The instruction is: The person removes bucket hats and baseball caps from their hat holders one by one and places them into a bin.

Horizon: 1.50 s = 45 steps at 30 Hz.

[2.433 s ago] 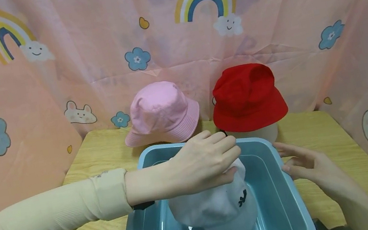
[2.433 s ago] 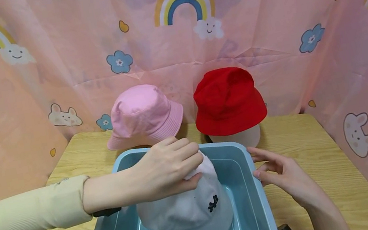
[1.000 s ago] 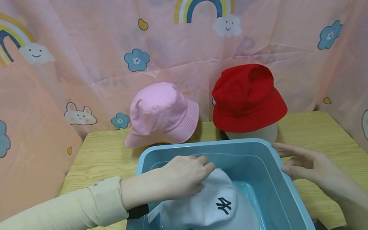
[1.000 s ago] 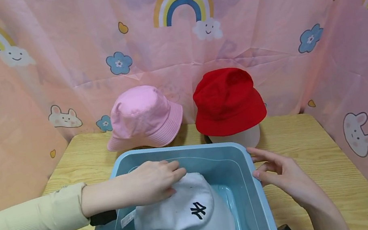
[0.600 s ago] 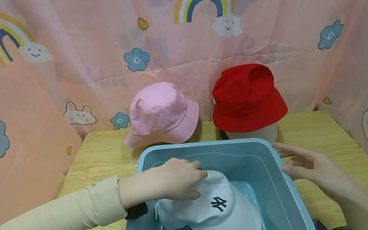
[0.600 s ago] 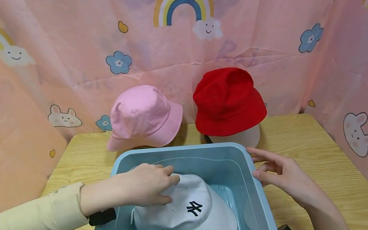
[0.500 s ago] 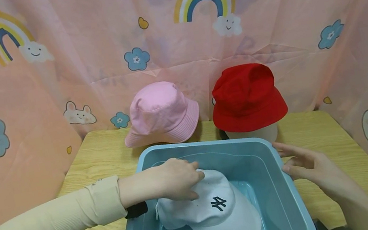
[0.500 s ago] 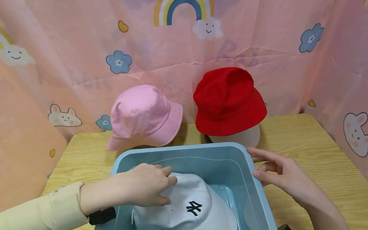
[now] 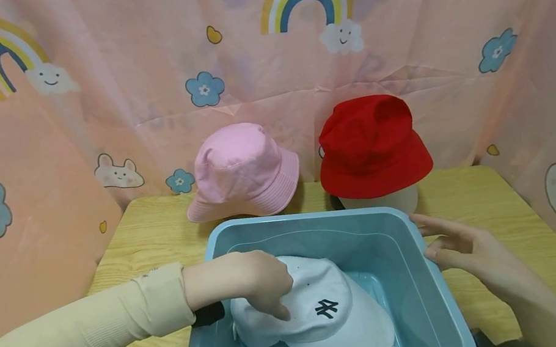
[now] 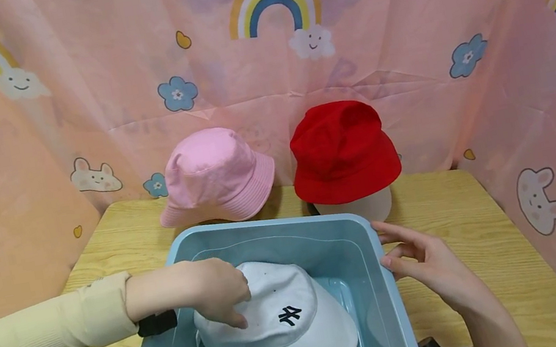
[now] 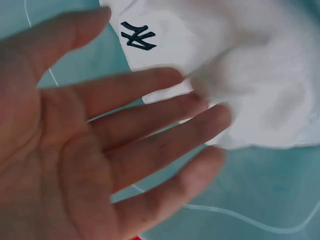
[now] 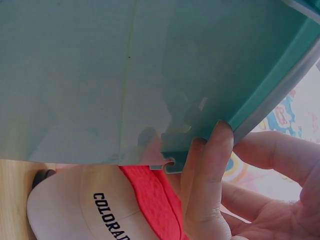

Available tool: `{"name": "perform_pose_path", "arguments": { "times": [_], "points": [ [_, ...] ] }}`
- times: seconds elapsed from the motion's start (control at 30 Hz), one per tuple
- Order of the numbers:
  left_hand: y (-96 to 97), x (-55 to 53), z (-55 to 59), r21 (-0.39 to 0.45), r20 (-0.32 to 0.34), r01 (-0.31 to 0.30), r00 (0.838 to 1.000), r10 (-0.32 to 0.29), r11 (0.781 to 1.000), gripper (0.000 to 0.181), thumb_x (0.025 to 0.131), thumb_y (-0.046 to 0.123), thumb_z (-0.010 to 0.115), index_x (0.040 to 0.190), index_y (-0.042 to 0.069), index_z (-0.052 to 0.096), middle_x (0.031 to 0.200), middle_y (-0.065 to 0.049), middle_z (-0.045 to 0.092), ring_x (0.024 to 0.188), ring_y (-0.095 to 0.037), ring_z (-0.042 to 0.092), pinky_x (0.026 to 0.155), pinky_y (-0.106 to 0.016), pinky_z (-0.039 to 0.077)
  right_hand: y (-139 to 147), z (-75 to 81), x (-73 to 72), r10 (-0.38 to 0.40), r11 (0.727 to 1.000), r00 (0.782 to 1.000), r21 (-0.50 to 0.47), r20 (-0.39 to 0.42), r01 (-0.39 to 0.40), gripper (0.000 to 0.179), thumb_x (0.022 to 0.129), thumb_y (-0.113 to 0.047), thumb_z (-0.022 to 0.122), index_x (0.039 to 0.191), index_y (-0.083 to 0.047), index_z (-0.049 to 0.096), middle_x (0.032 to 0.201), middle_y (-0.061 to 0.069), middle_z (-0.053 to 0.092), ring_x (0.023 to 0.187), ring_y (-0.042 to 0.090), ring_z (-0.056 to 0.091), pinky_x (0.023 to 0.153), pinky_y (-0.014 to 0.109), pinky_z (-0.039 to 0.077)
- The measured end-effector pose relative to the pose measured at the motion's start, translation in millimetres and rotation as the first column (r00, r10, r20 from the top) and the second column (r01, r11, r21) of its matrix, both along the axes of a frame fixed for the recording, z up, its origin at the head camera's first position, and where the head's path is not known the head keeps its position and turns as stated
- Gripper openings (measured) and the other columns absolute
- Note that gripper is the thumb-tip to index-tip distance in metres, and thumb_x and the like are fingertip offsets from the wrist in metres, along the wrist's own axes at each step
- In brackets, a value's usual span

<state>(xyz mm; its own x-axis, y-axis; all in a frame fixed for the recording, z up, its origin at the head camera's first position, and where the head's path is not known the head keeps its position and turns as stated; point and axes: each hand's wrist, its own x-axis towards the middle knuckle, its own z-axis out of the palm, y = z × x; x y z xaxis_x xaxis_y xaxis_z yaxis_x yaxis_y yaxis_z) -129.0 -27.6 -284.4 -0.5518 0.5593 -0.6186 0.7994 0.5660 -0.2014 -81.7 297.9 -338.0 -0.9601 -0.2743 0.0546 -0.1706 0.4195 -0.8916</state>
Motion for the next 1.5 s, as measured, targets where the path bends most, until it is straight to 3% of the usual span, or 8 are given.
{"name": "perform_pose_path", "arguments": {
  "times": [0.2, 0.4, 0.5, 0.67, 0.83, 1.07, 1.33, 1.5],
  "points": [
    [-2.3, -1.0, -1.7, -0.007, 0.067, -0.014, 0.998, 0.015, 1.0, 0.042, 0.089, 0.054, 0.06, 0.118, 0.025, 0.069, 0.102, 0.006, 0.072, 0.081, -0.009, 0.06, 0.081, -0.026, 0.053, 1, -0.3, -0.8, 0.013, 1.0, 1.0, -0.01, -0.008, -0.013, 0.053, 0.097, -0.008, 0.053, 0.147, -0.006, 0.036, 0.116, -0.019, 0.061, 0.085, 0.017, 0.068, 0.076, 0.029, 0.055],
    [-4.1, -1.5, 4.2, 0.041, 0.085, -0.042, 0.996, 0.039, 0.998, 0.046, 0.09, 0.054, 0.057, 0.13, 0.032, 0.06, 0.125, 0.009, 0.065, 0.113, -0.009, 0.059, 0.099, -0.03, 0.048, 1, -0.4, -0.2, 0.01, 1.0, 1.0, -0.007, 0.003, -0.01, 0.053, 0.097, -0.009, 0.052, 0.148, -0.008, 0.036, 0.117, -0.019, 0.061, 0.086, 0.017, 0.068, 0.076, 0.029, 0.055],
    [-5.6, -1.8, 8.9, 0.07, 0.083, -0.032, 0.996, 0.026, 0.997, 0.046, 0.091, 0.053, 0.057, 0.132, 0.033, 0.058, 0.13, 0.009, 0.061, 0.121, -0.01, 0.057, 0.103, -0.031, 0.045, 1, -0.5, -0.2, 0.005, 1.0, 1.0, -0.003, 0.001, -0.005, 0.053, 0.097, -0.009, 0.052, 0.148, -0.008, 0.036, 0.117, -0.019, 0.061, 0.085, 0.016, 0.068, 0.075, 0.029, 0.055],
    [-11.7, -4.5, 19.3, 0.184, 0.033, -0.003, 0.999, -0.003, 0.983, 0.046, 0.092, 0.05, 0.057, 0.134, 0.031, 0.057, 0.128, 0.006, 0.063, 0.117, -0.013, 0.06, 0.099, -0.034, 0.048, 1, -0.4, -0.6, 0.006, 1.0, 1.0, -0.01, 0.0, -0.006, 0.052, 0.097, -0.009, 0.052, 0.147, -0.008, 0.037, 0.118, -0.019, 0.06, 0.085, 0.016, 0.067, 0.075, 0.029, 0.056],
    [-21.4, -9.5, 31.7, 0.344, -0.042, 0.033, 0.999, -0.02, 0.938, 0.045, 0.093, 0.044, 0.057, 0.134, 0.023, 0.058, 0.126, 0.002, 0.065, 0.118, -0.015, 0.06, 0.096, -0.037, 0.051, 1, -0.1, -0.8, 0.005, 1.0, 1.0, -0.016, 0.002, -0.005, 0.052, 0.097, -0.009, 0.053, 0.147, -0.009, 0.038, 0.119, -0.018, 0.059, 0.086, 0.016, 0.067, 0.075, 0.03, 0.056],
    [-35.9, -19.1, 41.2, 0.53, -0.1, 0.043, 0.995, 0.013, 0.847, 0.04, 0.093, 0.04, 0.06, 0.128, 0.021, 0.062, 0.119, 0.002, 0.068, 0.109, -0.014, 0.065, 0.091, -0.035, 0.053, 0, 0.1, -0.5, -0.015, 1.0, 1.0, 0.008, 0.008, 0.015, 0.052, 0.097, -0.012, 0.053, 0.147, -0.01, 0.038, 0.118, -0.021, 0.059, 0.086, 0.016, 0.067, 0.076, 0.029, 0.056],
    [-43.8, -26.7, 43.2, 0.621, -0.144, 0.052, 0.988, 0.049, 0.782, 0.04, 0.093, 0.038, 0.06, 0.127, 0.017, 0.062, 0.122, 0.002, 0.066, 0.113, -0.016, 0.063, 0.097, -0.038, 0.05, 1, 0.7, -0.1, 0.006, 1.0, 1.0, -0.013, 0.005, -0.006, 0.052, 0.097, -0.008, 0.051, 0.147, -0.008, 0.037, 0.12, -0.02, 0.059, 0.085, 0.017, 0.067, 0.076, 0.029, 0.056],
    [-46.3, -32.8, 43.0, 0.675, -0.189, 0.076, 0.979, 0.072, 0.734, 0.037, 0.092, 0.036, 0.061, 0.125, 0.018, 0.064, 0.117, 0.003, 0.067, 0.108, -0.016, 0.065, 0.092, -0.037, 0.053, 0, 0.8, 0.1, 0.001, 1.0, 1.0, -0.013, 0.012, -0.001, 0.052, 0.098, -0.01, 0.051, 0.147, -0.009, 0.037, 0.12, -0.018, 0.059, 0.085, 0.018, 0.067, 0.076, 0.029, 0.056]
  ]
}}
